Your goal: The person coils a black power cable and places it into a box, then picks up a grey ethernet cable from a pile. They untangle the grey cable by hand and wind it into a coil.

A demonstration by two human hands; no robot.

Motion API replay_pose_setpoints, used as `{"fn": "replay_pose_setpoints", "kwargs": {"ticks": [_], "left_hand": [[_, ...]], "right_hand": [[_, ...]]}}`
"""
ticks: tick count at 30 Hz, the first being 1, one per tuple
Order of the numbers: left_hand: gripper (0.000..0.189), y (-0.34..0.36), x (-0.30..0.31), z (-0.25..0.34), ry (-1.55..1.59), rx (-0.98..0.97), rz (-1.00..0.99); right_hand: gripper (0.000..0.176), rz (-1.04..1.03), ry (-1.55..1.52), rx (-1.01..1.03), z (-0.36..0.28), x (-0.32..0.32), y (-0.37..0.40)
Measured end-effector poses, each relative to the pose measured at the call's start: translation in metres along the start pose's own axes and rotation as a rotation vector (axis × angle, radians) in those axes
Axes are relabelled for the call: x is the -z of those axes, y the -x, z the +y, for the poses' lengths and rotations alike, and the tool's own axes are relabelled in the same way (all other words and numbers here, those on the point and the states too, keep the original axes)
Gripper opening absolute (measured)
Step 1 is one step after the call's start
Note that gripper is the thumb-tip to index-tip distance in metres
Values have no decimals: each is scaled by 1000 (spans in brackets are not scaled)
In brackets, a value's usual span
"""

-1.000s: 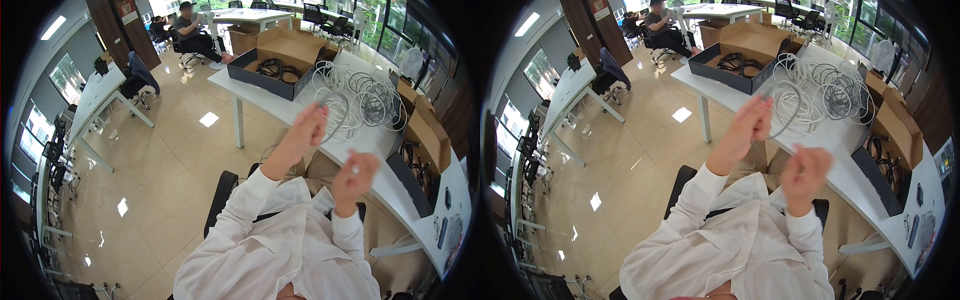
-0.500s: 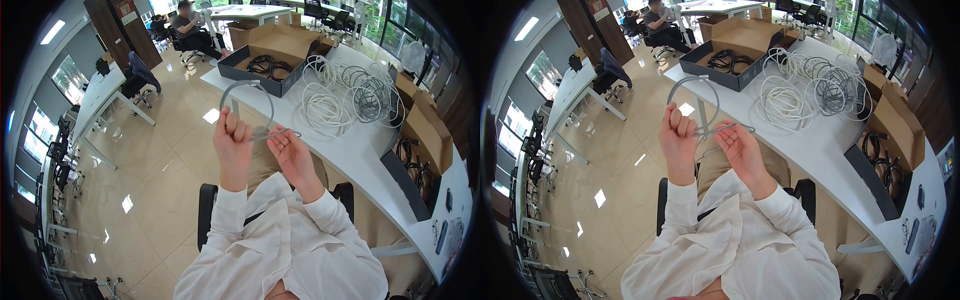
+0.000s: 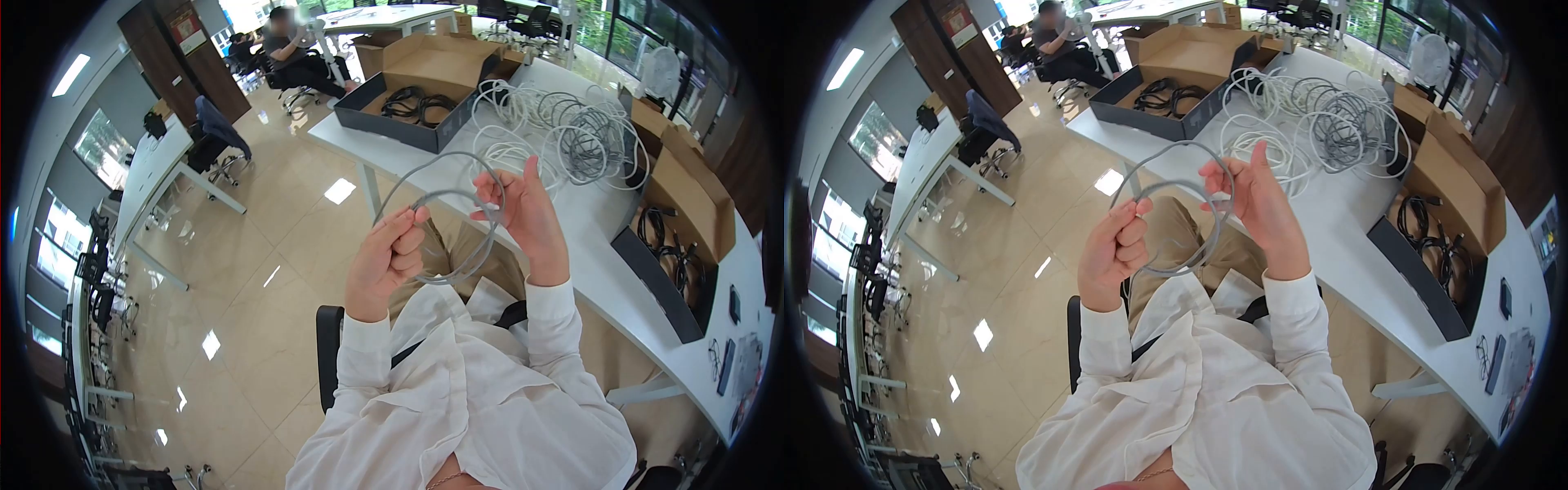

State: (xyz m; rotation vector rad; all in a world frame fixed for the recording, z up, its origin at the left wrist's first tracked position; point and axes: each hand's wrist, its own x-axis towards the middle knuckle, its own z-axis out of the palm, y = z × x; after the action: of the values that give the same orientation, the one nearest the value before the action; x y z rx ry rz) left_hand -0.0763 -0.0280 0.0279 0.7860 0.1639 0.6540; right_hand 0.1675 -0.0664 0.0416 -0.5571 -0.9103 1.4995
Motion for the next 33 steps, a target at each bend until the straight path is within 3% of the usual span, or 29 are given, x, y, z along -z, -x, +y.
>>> {"fn": "replay_pose_setpoints", "kwargs": {"ticks": [4,7,10,12,14,17,20,23,26,29,32,33], "left_hand": [[19,-9,9,-5,-96,92,-16],[18,-22,2,-13,-219,175,-38],[18,-30,-9,-23,-359,197,-34],[20,-35,-12,-29,-519,151,-21],[23,-40,-13,-35,-736,67,-8],[24,-50,-15,-50,-1284,-528,-48],[7,-49,-27,-49,-1398,-461,-27],[7,-60,-18,-64,-1498,-850,-48],[7,-64,-25,-73,-1443,-1086,-23],[18,-60,-34,-76,-1490,-956,28],[33,-53,-39,-68,-1643,-1265,174],[35,-54,-43,-60,-1653,-1285,118]], "right_hand": [[61,71,93,-80,-15,6,21],[49,41,571,-65,-21,-6,40],[36,-69,645,-80,-12,2,44],[33,-18,670,-119,-14,-1,51],[31,47,742,-128,-15,-7,55],[33,138,874,-112,-10,-15,63],[38,140,875,-107,-9,-17,72],[39,104,764,-89,-10,-21,81],[37,158,713,-50,-12,-23,88],[39,302,849,13,-9,-29,93],[42,346,1006,97,-8,-27,97],[42,345,1047,111,-9,-30,100]]}}
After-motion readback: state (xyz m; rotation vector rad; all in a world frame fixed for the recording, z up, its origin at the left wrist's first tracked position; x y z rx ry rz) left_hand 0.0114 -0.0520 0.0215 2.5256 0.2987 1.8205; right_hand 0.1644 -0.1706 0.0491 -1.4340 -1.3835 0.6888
